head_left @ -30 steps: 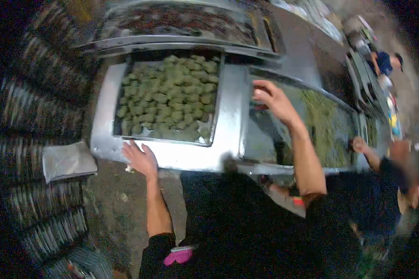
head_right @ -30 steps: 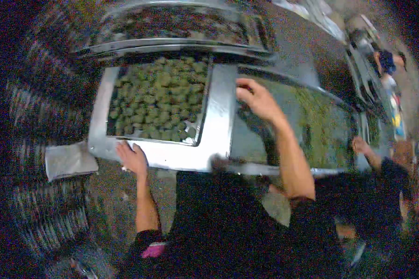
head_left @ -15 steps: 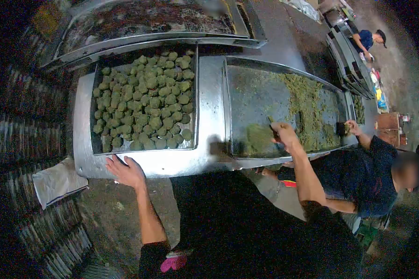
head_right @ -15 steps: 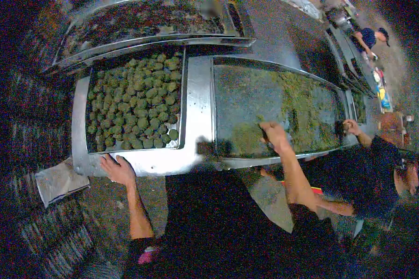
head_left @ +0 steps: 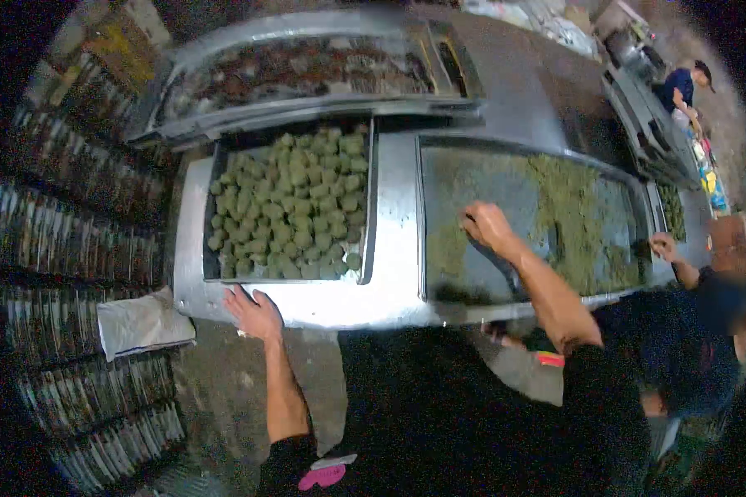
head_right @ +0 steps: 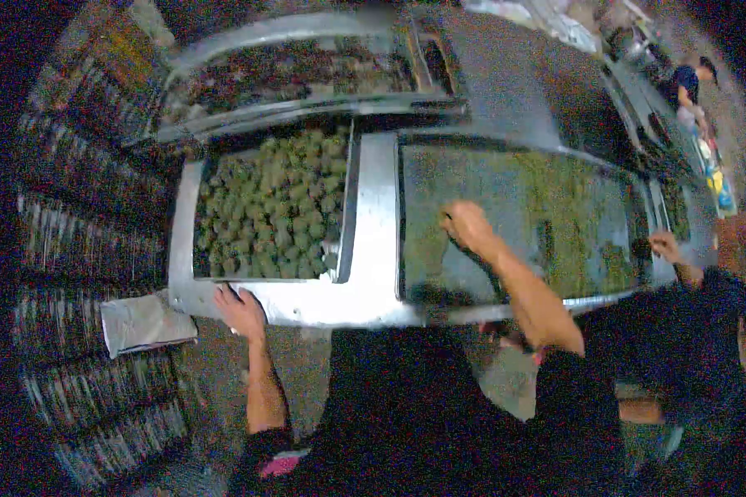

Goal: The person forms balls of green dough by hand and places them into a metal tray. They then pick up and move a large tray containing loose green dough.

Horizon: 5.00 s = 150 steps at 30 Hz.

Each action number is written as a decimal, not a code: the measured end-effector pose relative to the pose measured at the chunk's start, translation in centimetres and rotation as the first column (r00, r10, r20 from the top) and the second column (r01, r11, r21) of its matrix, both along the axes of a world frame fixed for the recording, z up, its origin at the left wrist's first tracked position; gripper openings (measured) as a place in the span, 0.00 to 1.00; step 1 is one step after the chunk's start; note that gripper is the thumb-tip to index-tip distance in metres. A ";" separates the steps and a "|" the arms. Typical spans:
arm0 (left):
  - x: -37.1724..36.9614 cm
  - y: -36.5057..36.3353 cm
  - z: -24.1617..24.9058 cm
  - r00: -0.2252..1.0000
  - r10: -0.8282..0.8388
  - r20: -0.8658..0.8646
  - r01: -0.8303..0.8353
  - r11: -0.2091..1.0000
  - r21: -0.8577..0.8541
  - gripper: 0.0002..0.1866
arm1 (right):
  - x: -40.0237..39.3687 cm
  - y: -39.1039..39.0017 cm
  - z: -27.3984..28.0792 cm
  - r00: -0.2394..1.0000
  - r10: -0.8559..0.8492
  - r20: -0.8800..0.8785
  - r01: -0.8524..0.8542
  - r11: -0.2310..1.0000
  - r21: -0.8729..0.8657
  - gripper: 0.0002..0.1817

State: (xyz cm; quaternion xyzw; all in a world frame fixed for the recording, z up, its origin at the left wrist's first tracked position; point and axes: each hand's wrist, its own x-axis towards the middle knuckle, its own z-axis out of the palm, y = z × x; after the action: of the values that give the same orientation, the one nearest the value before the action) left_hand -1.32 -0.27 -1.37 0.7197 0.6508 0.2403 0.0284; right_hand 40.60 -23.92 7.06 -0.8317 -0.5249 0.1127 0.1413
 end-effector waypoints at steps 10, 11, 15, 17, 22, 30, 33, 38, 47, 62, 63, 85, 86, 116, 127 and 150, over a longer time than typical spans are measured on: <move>1.2 -1.0 2.4 0.997 0.059 0.044 -0.055 0.994 -0.098 0.26 | 0.5 -3.6 -2.0 0.987 0.000 0.158 0.017 0.994 -0.108 0.05; 1.0 -1.2 2.3 0.998 0.063 0.030 -0.059 0.992 -0.111 0.26 | 0.8 -3.7 -1.3 0.985 -0.003 0.171 0.019 0.996 -0.087 0.05; 0.5 -0.8 1.5 0.995 0.089 0.035 -0.085 0.990 -0.115 0.26 | 1.1 -4.4 3.6 0.885 -0.247 -0.394 0.207 0.968 -0.141 0.05; 0.6 -1.1 1.3 0.992 0.120 0.032 -0.116 0.988 -0.103 0.25 | 0.4 -5.0 4.0 0.521 -0.289 -0.803 0.407 0.911 -0.063 0.07; 0.7 -0.8 2.1 0.991 0.115 0.064 -0.105 0.984 -0.145 0.25 | -1.8 -4.7 0.2 0.104 -0.160 -0.982 0.859 0.512 0.007 0.09; 0.5 -0.6 1.9 0.994 0.092 0.062 -0.084 0.989 -0.122 0.26 | -4.7 -2.6 -0.1 0.390 -0.400 -0.830 0.896 0.372 0.242 0.09; 0.4 -0.4 1.6 0.994 0.088 0.064 -0.079 0.988 -0.133 0.26 | -6.2 -3.0 0.9 0.328 -0.282 -0.902 0.831 0.540 0.134 0.08; 0.2 -0.3 2.2 0.992 0.070 0.104 -0.055 0.988 -0.146 0.27 | -6.4 -2.9 -0.1 0.346 -0.459 -0.818 0.892 0.432 0.135 0.12; -0.4 -0.3 1.9 0.986 0.069 0.155 -0.044 0.986 -0.163 0.28 | -3.4 -5.1 -5.2 0.553 -0.662 -0.506 0.822 0.534 0.198 0.20; -0.2 -0.3 2.7 0.994 0.037 0.100 -0.027 0.994 -0.105 0.27 | -1.3 -6.8 -7.0 0.574 -0.757 -0.311 0.816 0.500 0.290 0.22; -0.2 -0.3 2.8 0.992 0.037 0.120 -0.017 0.986 -0.165 0.27 | -1.5 -6.9 -6.5 0.598 -0.752 -0.277 0.801 0.545 0.250 0.21; 0.8 -0.8 1.5 0.994 0.085 0.066 -0.079 0.993 -0.088 0.24 | -1.5 -8.5 3.1 0.258 -0.305 -0.917 0.867 0.491 0.080 0.11; 1.0 -0.7 1.4 0.993 0.103 0.058 -0.096 0.990 -0.106 0.24 | -1.8 -8.6 3.6 0.142 -0.097 -0.985 0.917 0.388 0.094 0.06; -1.7 -1.5 0.7 0.993 0.001 0.122 0.016 0.990 -0.139 0.27 | -11.5 13.5 7.5 0.214 0.085 -0.973 0.249 0.959 0.138 0.16; -3.1 -2.3 1.7 0.990 -0.052 0.134 0.079 0.975 -0.207 0.30 | -2.2 -0.1 1.2 0.947 0.005 -0.321 -0.107 0.947 -0.301 0.37; 4.1 -13.7 1.6 0.936 0.073 0.345 0.015 0.969 -0.246 0.31 | 2.2 -5.0 0.3 0.935 0.220 0.278 -0.201 0.975 -0.092 0.08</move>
State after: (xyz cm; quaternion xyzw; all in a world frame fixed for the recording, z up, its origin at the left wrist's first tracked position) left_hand 2.77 -13.95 0.24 0.6464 0.6704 0.2831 0.2294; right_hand 42.79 -28.95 7.34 -0.7823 -0.6221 0.0218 0.0248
